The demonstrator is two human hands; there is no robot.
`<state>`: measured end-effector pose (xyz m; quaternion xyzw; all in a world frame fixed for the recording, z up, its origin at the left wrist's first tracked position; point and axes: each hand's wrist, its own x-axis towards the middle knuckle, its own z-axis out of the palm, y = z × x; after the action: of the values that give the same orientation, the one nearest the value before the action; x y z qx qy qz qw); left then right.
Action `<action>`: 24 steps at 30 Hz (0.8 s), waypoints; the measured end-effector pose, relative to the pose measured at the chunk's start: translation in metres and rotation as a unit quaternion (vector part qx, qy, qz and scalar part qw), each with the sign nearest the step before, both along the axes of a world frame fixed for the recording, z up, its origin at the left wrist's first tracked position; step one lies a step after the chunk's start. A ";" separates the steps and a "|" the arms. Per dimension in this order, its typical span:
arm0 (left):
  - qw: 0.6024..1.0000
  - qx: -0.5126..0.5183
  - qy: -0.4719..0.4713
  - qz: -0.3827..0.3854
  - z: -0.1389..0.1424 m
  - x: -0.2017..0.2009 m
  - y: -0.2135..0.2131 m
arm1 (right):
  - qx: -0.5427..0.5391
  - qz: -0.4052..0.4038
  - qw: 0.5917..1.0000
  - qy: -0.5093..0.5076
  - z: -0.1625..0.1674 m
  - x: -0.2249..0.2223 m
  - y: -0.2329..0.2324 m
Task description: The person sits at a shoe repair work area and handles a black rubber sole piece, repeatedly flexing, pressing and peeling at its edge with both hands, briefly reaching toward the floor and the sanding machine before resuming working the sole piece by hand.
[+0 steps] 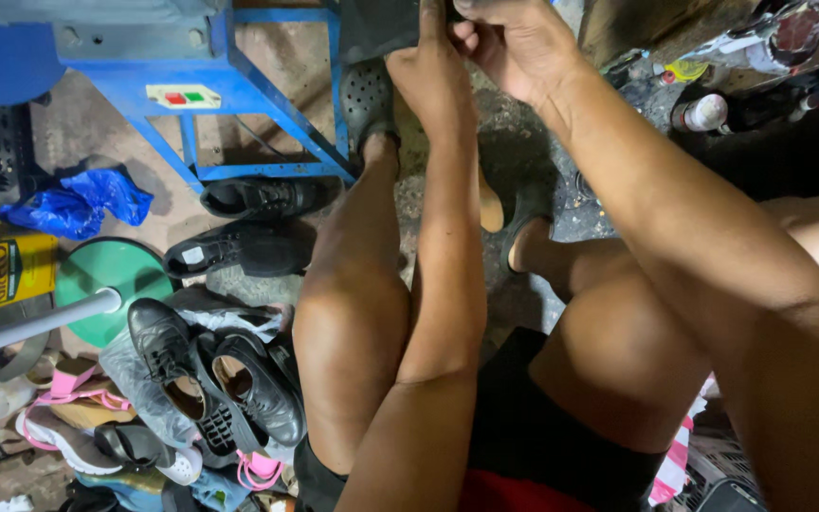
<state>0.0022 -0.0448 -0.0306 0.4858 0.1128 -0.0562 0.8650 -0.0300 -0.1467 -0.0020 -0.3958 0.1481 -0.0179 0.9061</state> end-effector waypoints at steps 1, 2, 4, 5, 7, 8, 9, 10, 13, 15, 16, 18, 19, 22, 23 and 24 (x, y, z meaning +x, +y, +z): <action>1.000 0.010 -0.011 -0.001 0.000 0.001 0.000 | 0.001 -0.006 1.000 -0.002 -0.001 0.002 -0.001; 1.000 0.021 -0.021 -0.002 0.001 0.002 -0.001 | 0.004 -0.012 1.000 -0.003 -0.003 0.004 -0.003; 0.998 0.058 -0.019 -0.007 0.003 0.001 -0.001 | 0.022 -0.018 1.000 -0.009 -0.005 0.004 -0.004; 0.997 0.077 -0.018 -0.009 0.004 0.000 -0.002 | 0.034 -0.016 0.999 -0.017 -0.005 0.004 -0.004; 0.999 0.025 -0.026 -0.010 0.006 -0.003 -0.002 | 0.047 -0.018 0.999 -0.012 -0.005 0.003 -0.005; 0.999 -0.002 -0.031 -0.010 0.007 -0.006 -0.003 | 0.048 -0.025 0.999 0.001 -0.006 0.001 -0.006; 0.999 -0.021 -0.022 -0.015 0.008 -0.007 -0.003 | 0.049 -0.032 0.998 0.011 -0.006 0.001 -0.006; 0.999 -0.039 -0.013 -0.020 0.009 -0.009 -0.004 | 0.052 -0.030 0.998 0.005 -0.005 0.000 -0.008; 1.000 -0.009 -0.028 -0.011 0.010 -0.014 -0.004 | 0.065 -0.021 0.998 -0.004 -0.004 -0.004 -0.008; 0.999 -0.016 -0.040 -0.010 0.011 -0.017 -0.004 | 0.058 -0.027 0.998 -0.016 -0.003 -0.007 -0.010; 0.998 -0.044 -0.038 -0.014 0.012 -0.020 -0.004 | 0.054 -0.020 0.998 -0.017 -0.002 -0.008 -0.011; 0.998 -0.041 -0.042 -0.013 0.013 -0.024 -0.003 | 0.050 -0.007 0.999 -0.016 0.001 -0.014 -0.009; 0.999 -0.012 -0.050 -0.008 0.013 -0.027 -0.001 | 0.026 -0.008 1.000 -0.002 0.003 -0.017 -0.008; 0.999 -0.039 -0.034 -0.010 0.012 -0.028 0.006 | -0.079 -0.026 0.995 0.051 0.007 -0.022 -0.006; 0.997 -0.068 -0.022 -0.014 0.012 -0.027 0.010 | -0.136 -0.043 0.987 0.079 0.007 -0.022 -0.005; 0.998 -0.047 -0.024 -0.029 0.011 -0.026 0.013 | -0.193 -0.062 0.973 0.107 0.007 -0.022 -0.005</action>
<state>-0.0241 -0.0314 -0.0200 0.4488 0.0747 -0.0747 0.8874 -0.0517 -0.1515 0.0047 -0.5532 0.2622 -0.0595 0.7884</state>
